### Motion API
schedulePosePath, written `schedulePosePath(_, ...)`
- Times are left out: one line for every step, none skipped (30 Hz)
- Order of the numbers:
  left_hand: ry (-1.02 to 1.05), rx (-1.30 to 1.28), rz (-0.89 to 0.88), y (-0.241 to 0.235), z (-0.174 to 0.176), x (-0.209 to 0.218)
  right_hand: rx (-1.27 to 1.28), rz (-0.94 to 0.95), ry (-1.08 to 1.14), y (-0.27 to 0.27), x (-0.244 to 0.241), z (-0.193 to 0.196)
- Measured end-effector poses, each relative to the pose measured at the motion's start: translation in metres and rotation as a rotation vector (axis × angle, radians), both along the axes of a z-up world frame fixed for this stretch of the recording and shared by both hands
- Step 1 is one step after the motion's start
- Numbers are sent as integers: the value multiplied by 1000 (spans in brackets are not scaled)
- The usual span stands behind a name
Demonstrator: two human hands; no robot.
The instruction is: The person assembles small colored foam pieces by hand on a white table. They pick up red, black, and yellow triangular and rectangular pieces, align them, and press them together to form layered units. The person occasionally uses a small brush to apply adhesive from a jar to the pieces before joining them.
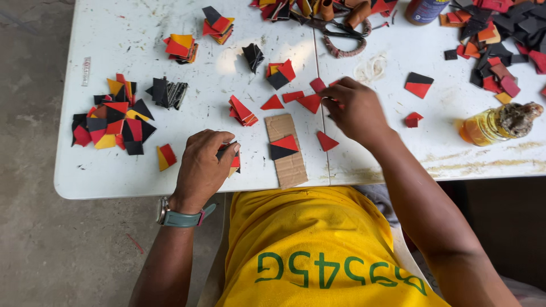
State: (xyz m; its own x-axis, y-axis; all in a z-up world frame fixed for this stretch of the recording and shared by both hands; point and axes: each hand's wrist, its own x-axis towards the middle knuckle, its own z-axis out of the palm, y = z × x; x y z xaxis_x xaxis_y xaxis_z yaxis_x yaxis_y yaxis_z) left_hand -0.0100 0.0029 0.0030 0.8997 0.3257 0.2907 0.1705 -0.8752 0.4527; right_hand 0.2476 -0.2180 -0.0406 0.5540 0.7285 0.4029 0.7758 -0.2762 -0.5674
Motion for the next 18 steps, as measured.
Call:
schedulePosePath(9,1,5,0,0,-2,-32,24,-40,20,4,-5)
schedulePosePath(-1,5,13,1,1,-3,-69,29,-58,36,7,-11)
schedulePosePath(-11,9,21,2,1,-5,-105,35,-76,49,9,-16)
schedulePosePath(-18,13,34,4,2,-8,-141,46,-92,61,10,-22)
schedulePosePath(-25,6,41,6,3,-10,-151,37,-77,67,10,-26)
schedulePosePath(-33,-4,51,9,4,-12,-162,29,-62,70,11,-29)
schedulePosePath(-40,-14,60,12,4,-13,-174,22,-48,74,11,-31)
schedulePosePath(-75,7,73,15,4,-16,-221,-6,-49,73,9,-33)
schedulePosePath(-110,28,87,19,4,-19,-268,-34,-52,70,7,-35)
schedulePosePath(-147,51,96,24,5,-20,-313,-66,-58,68,6,-35)
schedulePosePath(-186,49,112,29,5,-22,-291,-73,-13,64,5,-34)
schedulePosePath(-225,51,129,35,7,-26,-265,-78,32,61,4,-32)
schedulePosePath(-265,53,147,39,9,-31,-240,-84,76,58,2,-30)
schedulePosePath(-283,37,162,42,11,-34,-224,-81,87,56,2,-27)
schedulePosePath(-301,21,177,43,13,-37,-208,-78,99,52,3,-25)
schedulePosePath(-322,7,191,42,14,-39,-189,-76,107,48,3,-23)
schedulePosePath(-316,-21,173,37,14,-40,-128,-69,160,45,4,-22)
schedulePosePath(-311,-48,154,27,11,-38,-65,-63,213,41,6,-21)
